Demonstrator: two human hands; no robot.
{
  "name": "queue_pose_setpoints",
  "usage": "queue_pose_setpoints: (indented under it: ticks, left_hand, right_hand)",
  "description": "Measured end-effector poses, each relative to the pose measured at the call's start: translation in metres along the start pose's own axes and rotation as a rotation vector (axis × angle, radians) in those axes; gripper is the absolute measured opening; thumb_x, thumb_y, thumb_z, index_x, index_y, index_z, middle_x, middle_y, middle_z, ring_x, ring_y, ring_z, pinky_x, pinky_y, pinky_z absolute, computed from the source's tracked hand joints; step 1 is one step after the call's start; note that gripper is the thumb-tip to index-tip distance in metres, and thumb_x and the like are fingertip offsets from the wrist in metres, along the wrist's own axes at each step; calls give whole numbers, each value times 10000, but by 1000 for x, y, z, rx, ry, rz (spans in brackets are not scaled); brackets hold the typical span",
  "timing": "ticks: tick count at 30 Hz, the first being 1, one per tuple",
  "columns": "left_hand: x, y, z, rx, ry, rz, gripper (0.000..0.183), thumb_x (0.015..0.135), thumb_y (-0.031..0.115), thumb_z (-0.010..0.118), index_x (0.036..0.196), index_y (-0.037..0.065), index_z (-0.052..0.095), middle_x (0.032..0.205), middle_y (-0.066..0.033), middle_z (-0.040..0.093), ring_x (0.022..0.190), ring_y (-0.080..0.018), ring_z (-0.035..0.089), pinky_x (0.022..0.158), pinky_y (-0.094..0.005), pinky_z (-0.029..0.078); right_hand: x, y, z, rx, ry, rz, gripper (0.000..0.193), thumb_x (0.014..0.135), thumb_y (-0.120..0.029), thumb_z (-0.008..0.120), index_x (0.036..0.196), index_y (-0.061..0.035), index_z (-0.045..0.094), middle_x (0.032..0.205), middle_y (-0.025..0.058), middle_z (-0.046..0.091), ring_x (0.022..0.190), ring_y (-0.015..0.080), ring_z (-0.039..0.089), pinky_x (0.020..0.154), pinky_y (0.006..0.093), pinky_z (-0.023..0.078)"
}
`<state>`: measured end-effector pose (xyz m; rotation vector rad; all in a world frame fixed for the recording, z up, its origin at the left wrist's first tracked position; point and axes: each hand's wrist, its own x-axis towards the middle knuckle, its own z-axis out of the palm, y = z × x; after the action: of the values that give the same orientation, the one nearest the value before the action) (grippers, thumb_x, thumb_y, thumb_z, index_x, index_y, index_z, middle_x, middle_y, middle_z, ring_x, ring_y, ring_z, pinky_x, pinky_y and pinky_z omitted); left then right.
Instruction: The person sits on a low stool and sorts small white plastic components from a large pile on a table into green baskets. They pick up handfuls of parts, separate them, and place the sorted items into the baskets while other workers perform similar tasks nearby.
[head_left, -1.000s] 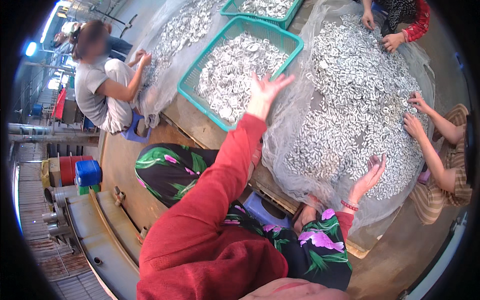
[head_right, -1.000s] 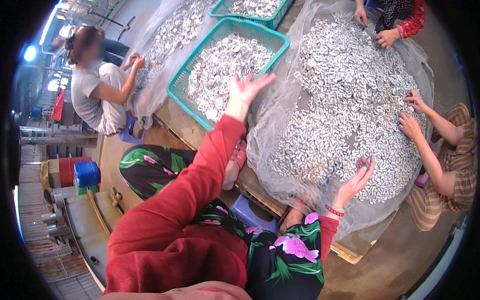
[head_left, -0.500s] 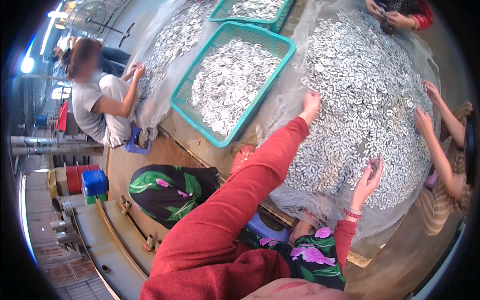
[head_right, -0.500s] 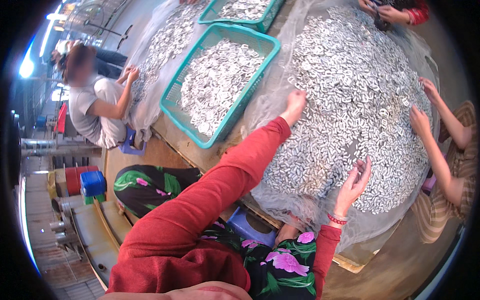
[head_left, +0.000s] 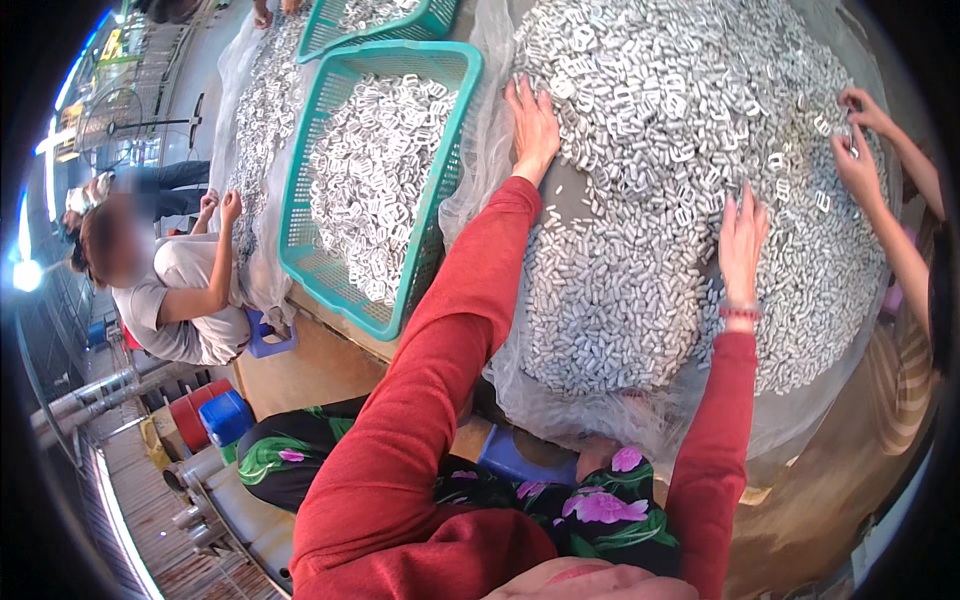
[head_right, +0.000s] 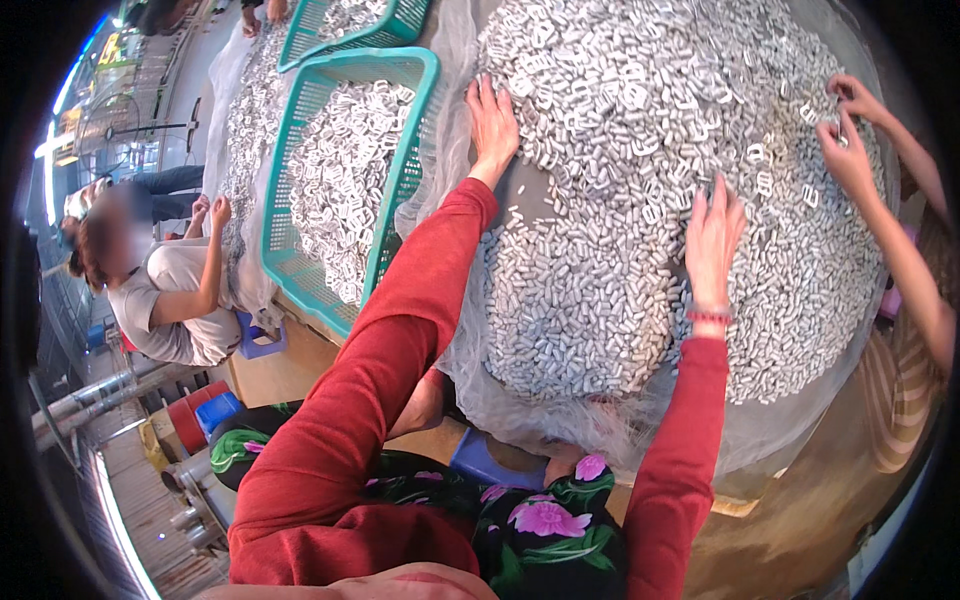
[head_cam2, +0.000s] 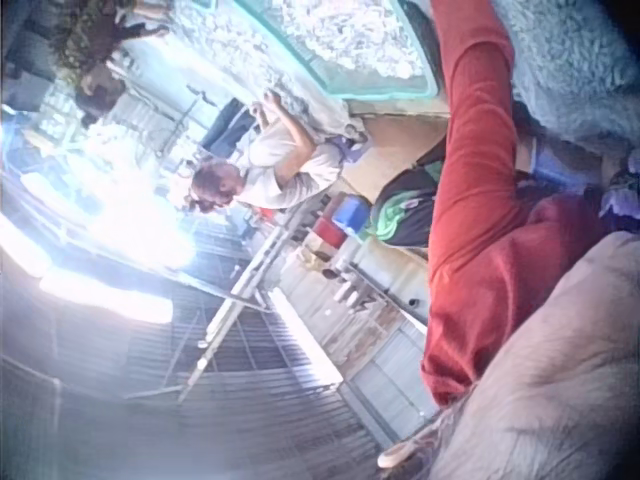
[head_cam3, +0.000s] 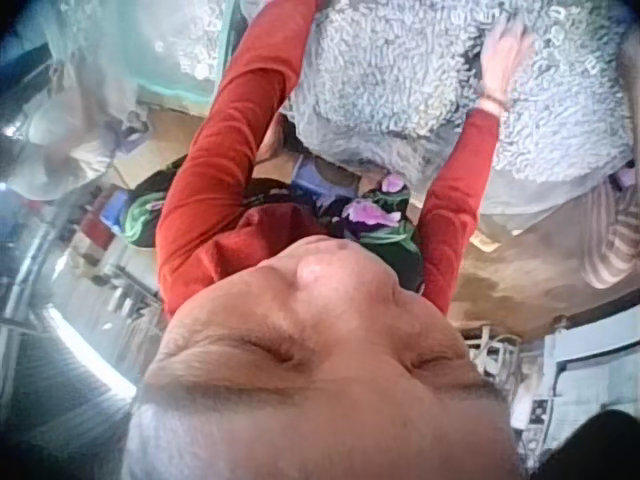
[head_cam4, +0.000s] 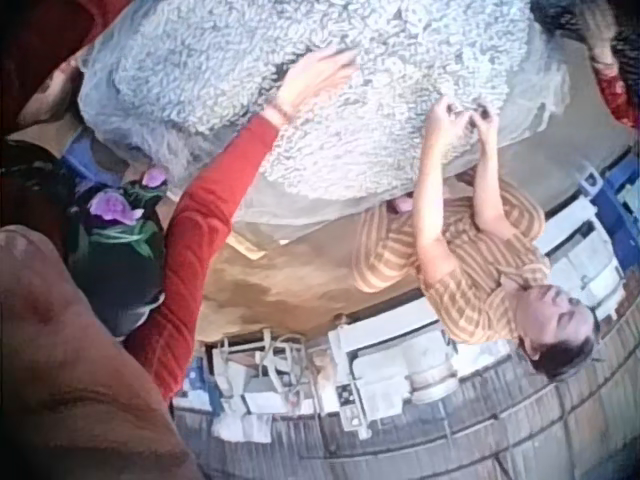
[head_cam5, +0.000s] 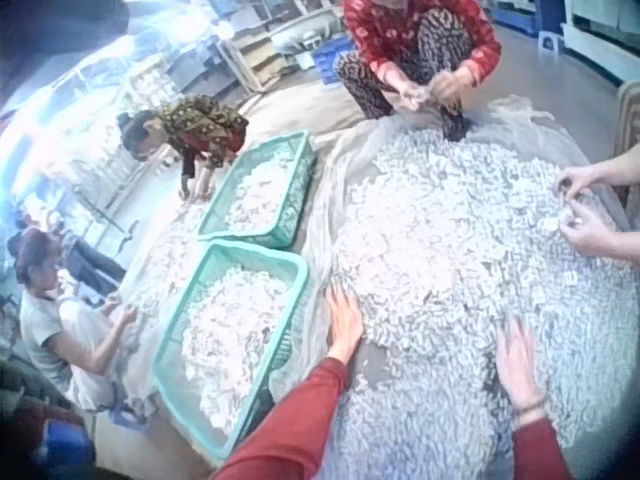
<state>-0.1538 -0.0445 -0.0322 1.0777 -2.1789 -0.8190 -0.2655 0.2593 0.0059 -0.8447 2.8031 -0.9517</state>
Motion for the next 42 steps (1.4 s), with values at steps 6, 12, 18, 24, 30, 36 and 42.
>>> queue_pose_setpoints:
  ticks: [6,12,18,24,30,36,42]
  left_hand:
    - [-71,35,30,111,176,-63,452,901,285,425,1261,16,372,1241,-216,378,1148,-376,360,985,-454,262]
    - [-140,95,30,-17,22,-167,468,898,311,439,1281,50,373,1186,-209,373,1130,-362,314,970,-468,227]
    - [-169,105,8,-216,-214,-183,393,890,344,469,1155,56,500,1113,-213,428,1031,-374,430,901,-406,351]
    - [-200,114,-35,-316,-477,-242,491,843,387,533,1167,20,493,1075,-230,470,1046,-354,446,898,-384,366]
    - [-208,131,-93,-370,-494,-171,494,765,296,651,1163,34,522,1115,-235,499,1085,-326,452,930,-384,363]
    - [-225,122,-143,-365,-545,-27,390,651,110,675,1038,79,635,985,-167,621,976,-276,572,872,-349,429]
    - [-245,101,-151,-552,-436,-292,291,757,-39,535,1020,41,633,938,-104,657,872,-160,622,769,-282,484]
  right_hand:
    - [-10,-34,42,52,114,92,490,873,-272,513,1278,-38,365,1113,251,431,1054,390,389,939,466,292]
    - [-31,-59,54,91,-19,0,509,867,-351,518,1235,-22,391,1094,244,431,1011,412,406,887,475,333]
    - [-55,-50,41,312,-214,102,455,888,-356,468,1222,-52,412,1133,239,465,1051,409,449,876,429,374]
    - [-99,-61,-9,544,-303,225,419,902,-317,467,1169,7,478,1136,239,527,1075,340,502,899,360,377]
    - [-124,-80,-36,1002,-374,295,381,882,-160,534,1231,-44,435,1055,74,532,860,140,548,553,273,547]
    - [-139,-112,-62,1027,-512,320,245,826,6,501,1061,-60,518,944,43,529,732,116,549,613,293,548]
    - [-125,-132,-76,927,-642,358,222,830,-57,468,1037,-71,548,1041,58,520,911,173,507,661,360,536]
